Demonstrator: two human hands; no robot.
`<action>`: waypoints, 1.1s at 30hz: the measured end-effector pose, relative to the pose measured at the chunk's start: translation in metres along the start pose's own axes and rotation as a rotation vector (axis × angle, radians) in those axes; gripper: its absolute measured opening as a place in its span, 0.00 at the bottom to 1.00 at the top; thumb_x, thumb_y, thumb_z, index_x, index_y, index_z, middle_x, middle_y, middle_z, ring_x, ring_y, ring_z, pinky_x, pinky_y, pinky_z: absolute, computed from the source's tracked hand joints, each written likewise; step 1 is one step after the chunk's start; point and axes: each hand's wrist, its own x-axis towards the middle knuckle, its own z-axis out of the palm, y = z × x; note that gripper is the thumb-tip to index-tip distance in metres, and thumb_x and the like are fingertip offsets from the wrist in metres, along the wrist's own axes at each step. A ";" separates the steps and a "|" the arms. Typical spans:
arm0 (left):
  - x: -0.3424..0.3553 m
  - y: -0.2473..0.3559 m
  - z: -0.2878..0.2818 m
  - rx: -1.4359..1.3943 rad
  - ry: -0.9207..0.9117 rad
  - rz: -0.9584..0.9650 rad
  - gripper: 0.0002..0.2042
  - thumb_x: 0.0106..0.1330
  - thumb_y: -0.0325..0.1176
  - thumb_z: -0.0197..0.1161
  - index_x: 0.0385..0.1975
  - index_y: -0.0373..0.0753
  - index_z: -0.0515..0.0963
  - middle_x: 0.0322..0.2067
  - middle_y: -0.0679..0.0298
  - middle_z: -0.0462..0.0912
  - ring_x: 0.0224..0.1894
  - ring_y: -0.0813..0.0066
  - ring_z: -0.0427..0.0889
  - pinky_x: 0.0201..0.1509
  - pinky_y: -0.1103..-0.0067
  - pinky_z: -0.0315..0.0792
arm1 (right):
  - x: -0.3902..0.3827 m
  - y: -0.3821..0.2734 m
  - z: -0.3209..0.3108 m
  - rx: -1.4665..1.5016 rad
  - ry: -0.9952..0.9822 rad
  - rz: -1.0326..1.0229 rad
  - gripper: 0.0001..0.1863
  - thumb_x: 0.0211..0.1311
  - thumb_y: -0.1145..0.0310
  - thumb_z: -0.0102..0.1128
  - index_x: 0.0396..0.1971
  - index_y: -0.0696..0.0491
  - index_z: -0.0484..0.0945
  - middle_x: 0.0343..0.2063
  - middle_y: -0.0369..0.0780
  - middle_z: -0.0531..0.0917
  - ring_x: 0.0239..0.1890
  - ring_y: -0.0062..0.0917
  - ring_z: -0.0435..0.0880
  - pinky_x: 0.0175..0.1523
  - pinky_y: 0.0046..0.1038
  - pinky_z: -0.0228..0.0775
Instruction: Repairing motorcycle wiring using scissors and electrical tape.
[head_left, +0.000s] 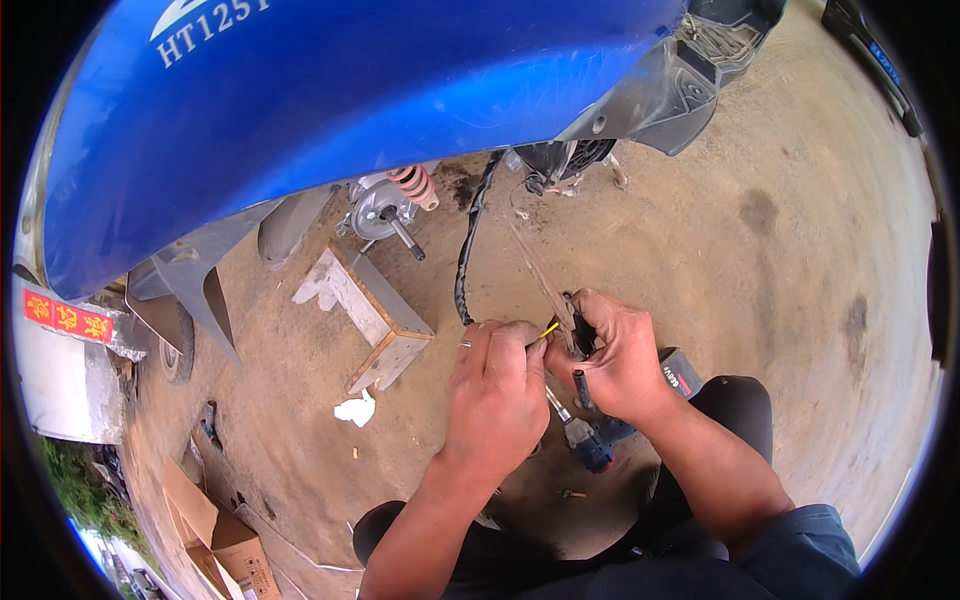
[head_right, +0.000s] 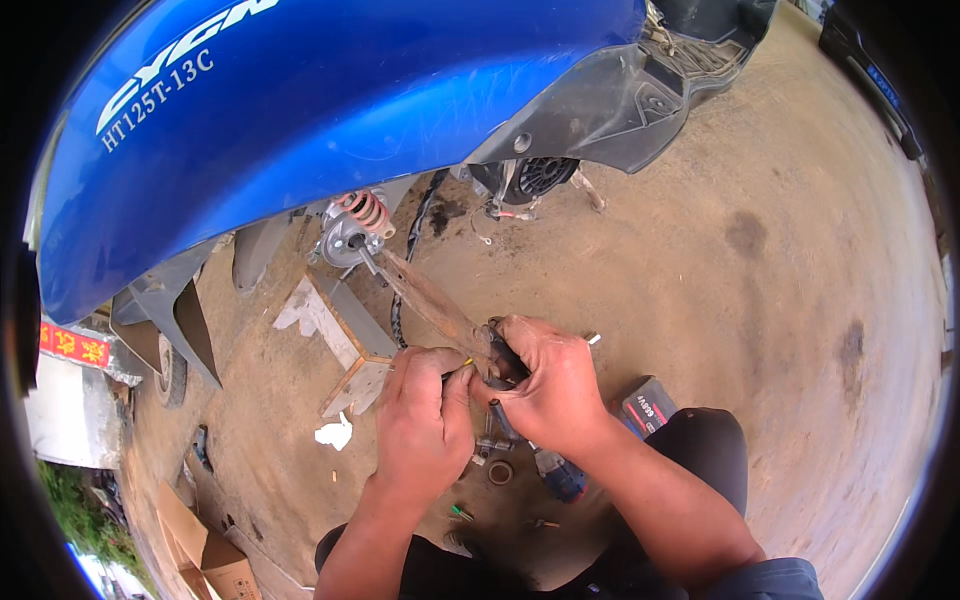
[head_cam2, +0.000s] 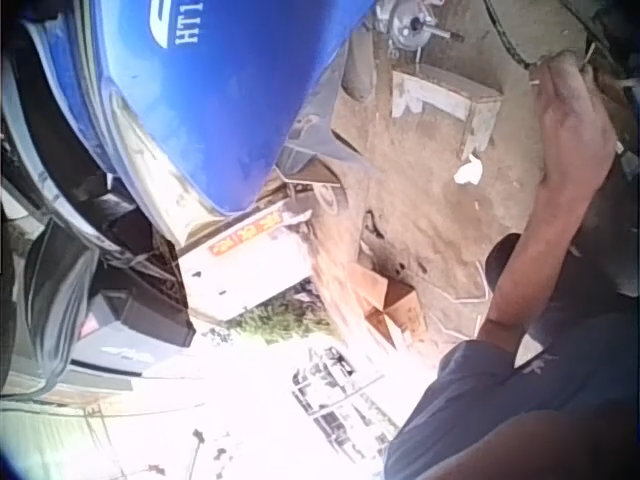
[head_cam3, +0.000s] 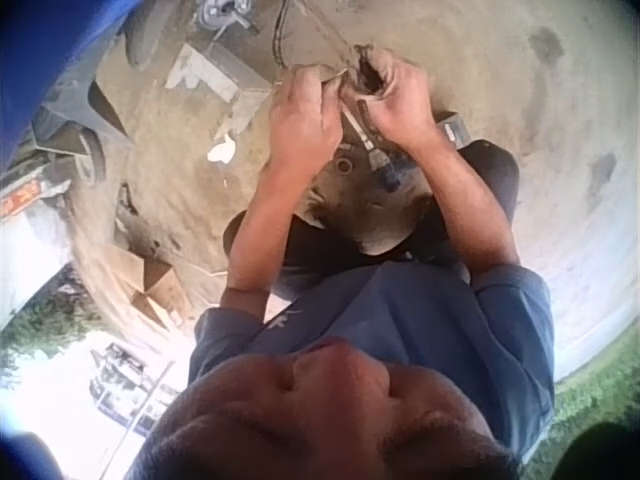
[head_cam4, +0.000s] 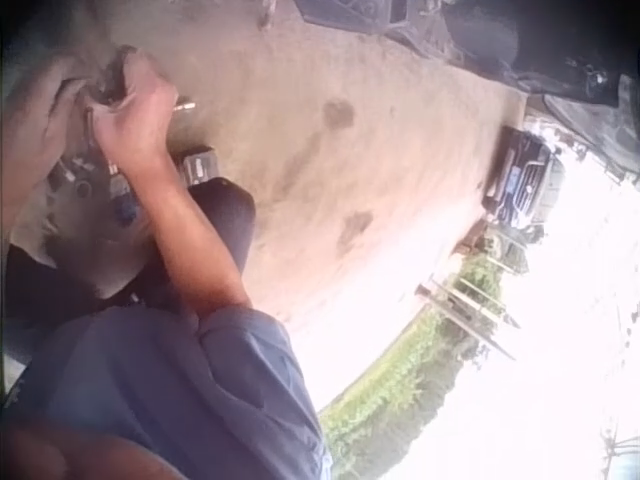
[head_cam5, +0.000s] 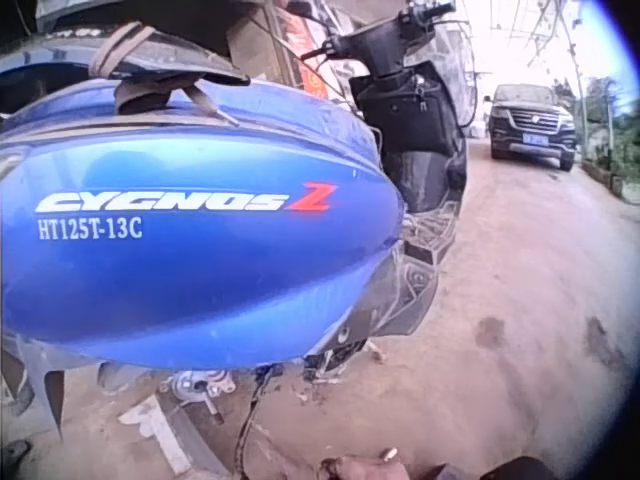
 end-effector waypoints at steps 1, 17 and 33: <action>0.000 0.002 0.002 0.034 0.020 0.005 0.07 0.66 0.21 0.62 0.41 0.34 0.73 0.35 0.52 0.78 0.35 0.48 0.78 0.39 0.62 0.72 | 0.000 0.002 0.000 -0.004 0.028 0.013 0.17 0.45 0.68 0.76 0.30 0.59 0.77 0.23 0.44 0.77 0.26 0.38 0.77 0.33 0.33 0.71; -0.003 -0.013 -0.030 -1.060 0.150 -0.627 0.06 0.76 0.28 0.58 0.46 0.33 0.78 0.42 0.56 0.85 0.47 0.63 0.85 0.55 0.58 0.80 | 0.030 0.045 -0.049 -0.662 -0.156 0.312 0.15 0.47 0.65 0.72 0.33 0.58 0.82 0.34 0.51 0.83 0.41 0.51 0.84 0.44 0.43 0.77; -0.010 -0.012 -0.033 -1.233 0.064 -0.715 0.07 0.74 0.26 0.59 0.44 0.32 0.81 0.43 0.51 0.87 0.51 0.57 0.86 0.59 0.57 0.79 | 0.015 0.008 -0.020 -0.012 -0.443 0.079 0.16 0.49 0.68 0.72 0.30 0.59 0.74 0.29 0.49 0.79 0.33 0.46 0.80 0.40 0.40 0.71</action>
